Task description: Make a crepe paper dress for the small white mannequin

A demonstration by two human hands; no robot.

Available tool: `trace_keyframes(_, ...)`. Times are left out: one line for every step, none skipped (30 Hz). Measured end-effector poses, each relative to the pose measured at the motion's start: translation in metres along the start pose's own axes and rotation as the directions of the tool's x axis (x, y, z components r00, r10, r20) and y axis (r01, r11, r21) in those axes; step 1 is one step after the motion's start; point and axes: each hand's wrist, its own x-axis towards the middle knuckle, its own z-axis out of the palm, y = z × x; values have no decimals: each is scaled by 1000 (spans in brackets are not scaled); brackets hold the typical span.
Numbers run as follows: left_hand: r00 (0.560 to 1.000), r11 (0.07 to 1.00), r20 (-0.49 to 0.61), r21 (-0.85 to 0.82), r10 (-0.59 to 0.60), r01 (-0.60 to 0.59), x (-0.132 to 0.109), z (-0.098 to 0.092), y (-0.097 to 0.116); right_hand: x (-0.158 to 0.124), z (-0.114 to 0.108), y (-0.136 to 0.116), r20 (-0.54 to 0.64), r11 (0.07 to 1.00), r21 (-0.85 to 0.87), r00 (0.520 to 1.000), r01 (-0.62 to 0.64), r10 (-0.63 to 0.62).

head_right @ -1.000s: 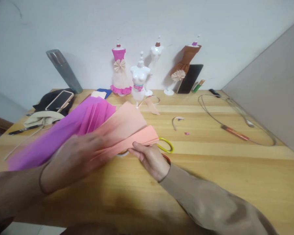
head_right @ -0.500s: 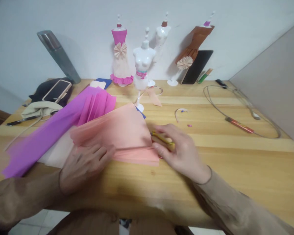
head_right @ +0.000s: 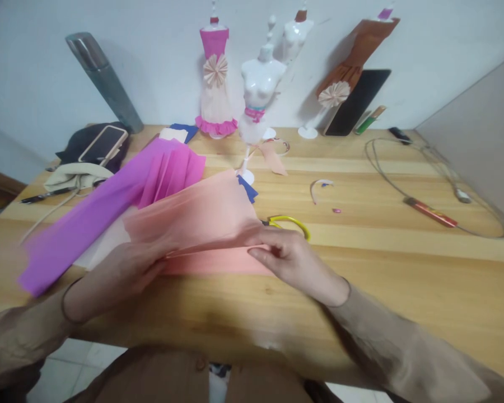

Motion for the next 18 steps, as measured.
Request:
trace_keyframes(999, 999, 22, -34, -26, 27, 0, -1, -4, 2, 2, 2, -27, 1000, 0, 999, -24, 24)
trace_keyframes(998, 996, 47, -71, -51, 55, 0, -2, -8, 5, 4, 5, -52, 999, -13, 998, -44, 44)
trace_keyframes(994, 990, 75, -110, -76, 84, -1, -3, -11, 7, 6, 7, -72, 997, -30, 995, -66, 64)
trace_keyframes(990, 982, 101, -149, -101, 115, -1, -4, -14, 9, 7, 9, -87, 994, -39, 992, -99, 95)
trace_keyframes(984, 971, 129, -190, -120, 143, -2, -5, -17, 11, 9, 10, -103, 989, -37, 985, -142, 137)
trace_keyframes(978, 958, 159, -234, -133, 168, -3, -6, -20, 12, 10, 10, -124, 982, -21, 975, -190, 186)
trace_keyframes(971, 939, 192, -285, -142, 193, -4, -8, -23, 14, 10, 10, -155, 971, 7, 959, -239, 238)
trace_keyframes(963, 913, 227, -343, -148, 221, -6, -9, -26, 15, 10, 9, -191, 957, 49, 938, -286, 290)
trace_keyframes(955, 880, 255, -405, -151, 248, -7, -9, -29, 16, 9, 7, -220, 939, 100, 913, -330, 344)
trace_keyframes(949, 840, 273, -467, -159, 275, -8, -9, -31, 16, 8, 6, -240, 918, 153, 888, -365, 393)
trace_keyframes(943, 795, 282, -525, -175, 304, -10, -7, -34, 17, 8, 5, -249, 900, 201, 869, -387, 429)
trace_keyframes(939, 744, 277, -578, -206, 334, -11, -6, -36, 18, 7, 4, -250, 886, 237, 856, -399, 453)
trace_keyframes(934, 694, 261, -625, -245, 357, -11, -4, -37, 18, 7, 4, -246, 877, 257, 851, -405, 465)
trace_keyframes(927, 647, 233, -665, -295, 373, -12, -2, -37, 19, 7, 5, -242, 878, 258, 852, -404, 464)
trace_keyframes(915, 603, 203, -698, -350, 386, -12, 0, -36, 19, 7, 6, -247, 885, 244, 857, -396, 452)
trace_keyframes(898, 566, 173, -724, -405, 395, -11, 1, -35, 20, 7, 8, -260, 894, 223, 861, -388, 438)
trace_keyframes(880, 537, 146, -743, -452, 399, -10, 2, -34, 20, 8, 10, -273, 901, 201, 861, -385, 428)
trace_keyframes(865, 521, 123, -754, -486, 400, -9, 2, -32, 20, 8, 12, -287, 906, 182, 860, -383, 422)
